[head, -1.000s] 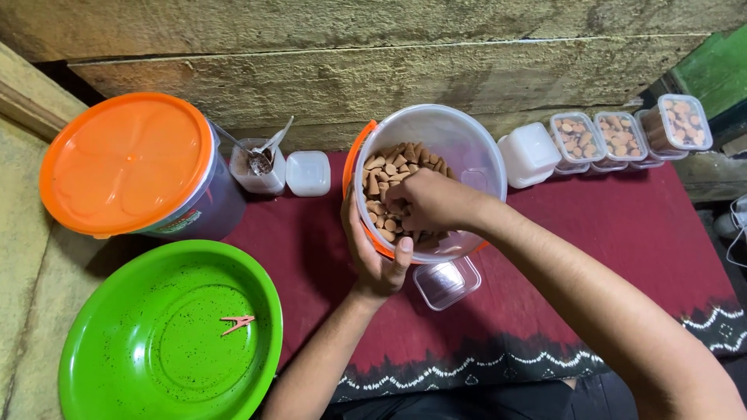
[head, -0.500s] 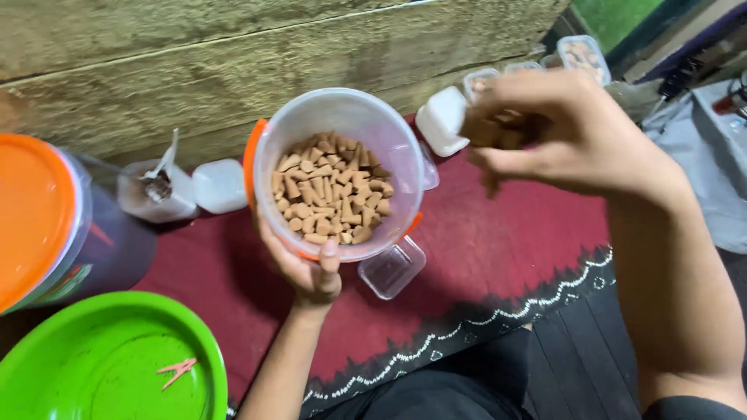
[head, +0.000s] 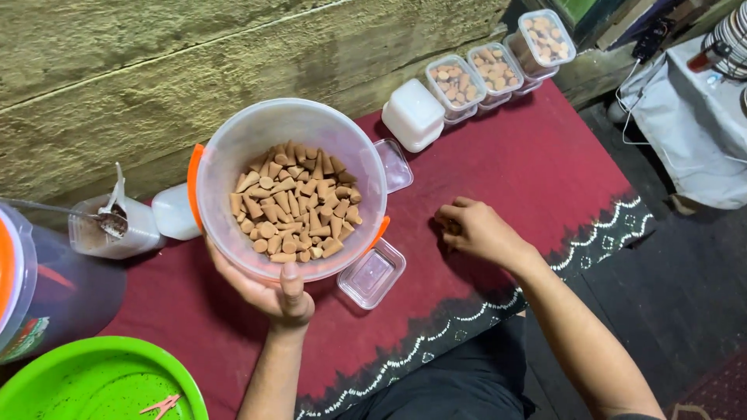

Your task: The person is manually packing incense cones from a large orange-rimmed bucket into small, clear plastic containers, then snapping the lids shut.

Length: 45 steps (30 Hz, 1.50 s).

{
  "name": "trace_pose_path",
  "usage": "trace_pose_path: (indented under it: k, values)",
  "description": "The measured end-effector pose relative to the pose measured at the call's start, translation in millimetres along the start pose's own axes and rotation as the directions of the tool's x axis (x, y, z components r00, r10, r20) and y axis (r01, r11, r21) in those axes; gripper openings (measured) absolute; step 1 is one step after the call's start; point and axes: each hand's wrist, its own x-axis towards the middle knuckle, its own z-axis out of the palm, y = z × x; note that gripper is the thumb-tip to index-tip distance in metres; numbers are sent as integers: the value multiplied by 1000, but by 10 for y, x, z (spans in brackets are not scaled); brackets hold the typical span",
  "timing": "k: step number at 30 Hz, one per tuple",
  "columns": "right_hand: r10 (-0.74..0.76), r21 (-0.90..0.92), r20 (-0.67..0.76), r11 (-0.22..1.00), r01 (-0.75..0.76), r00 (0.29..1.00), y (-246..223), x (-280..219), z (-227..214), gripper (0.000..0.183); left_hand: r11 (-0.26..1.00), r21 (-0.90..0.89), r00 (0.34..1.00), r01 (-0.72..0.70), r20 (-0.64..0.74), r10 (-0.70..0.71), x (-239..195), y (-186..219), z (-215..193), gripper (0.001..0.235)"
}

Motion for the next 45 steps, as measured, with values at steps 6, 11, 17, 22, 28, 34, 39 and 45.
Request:
trace_pose_path:
  k: [6, 11, 17, 22, 28, 34, 39, 45]
  values:
    - [78, -187, 83, 980, -62, 994, -285, -23, -110, 18, 1000, 2, 1000, 12, 21, -12, -1, 7, -22, 94]
    - [-5, -272, 114, 962, 36, 993, -545, -148, -516, 38, 999, -20, 998, 42, -36, -42, -79, -111, -34, 97]
    - [-438, -125, -219, 899, 420, 872, -1091, -354, -1189, 36, 996, -81, 998, 46, -47, -50, -149, -145, -72, 102]
    - [-647, -33, -124, 761, 648, 753, -1777, -239, -1381, 42, 965, -212, 987, 156, 67, -144, -47, 153, -78, 90]
    - [-384, -374, 410, 757, 536, 827, -2220, 326, -1057, 86, 989, -113, 995, 94, 54, -89, -22, 128, -62, 87]
    - [-341, -453, 463, 702, 549, 818, -2180, 499, -849, 72, 998, -60, 1000, 29, -1, -29, -91, -40, -52, 97]
    - [-349, -413, 492, 713, 567, 797, -2146, 524, -818, 72, 996, -92, 1000, 5, 9, -4, -114, -70, -38, 100]
    - [-355, -438, 451, 711, 550, 819, -2216, 498, -617, 75, 999, -10, 999, -31, 30, 32, -109, -48, -47, 100]
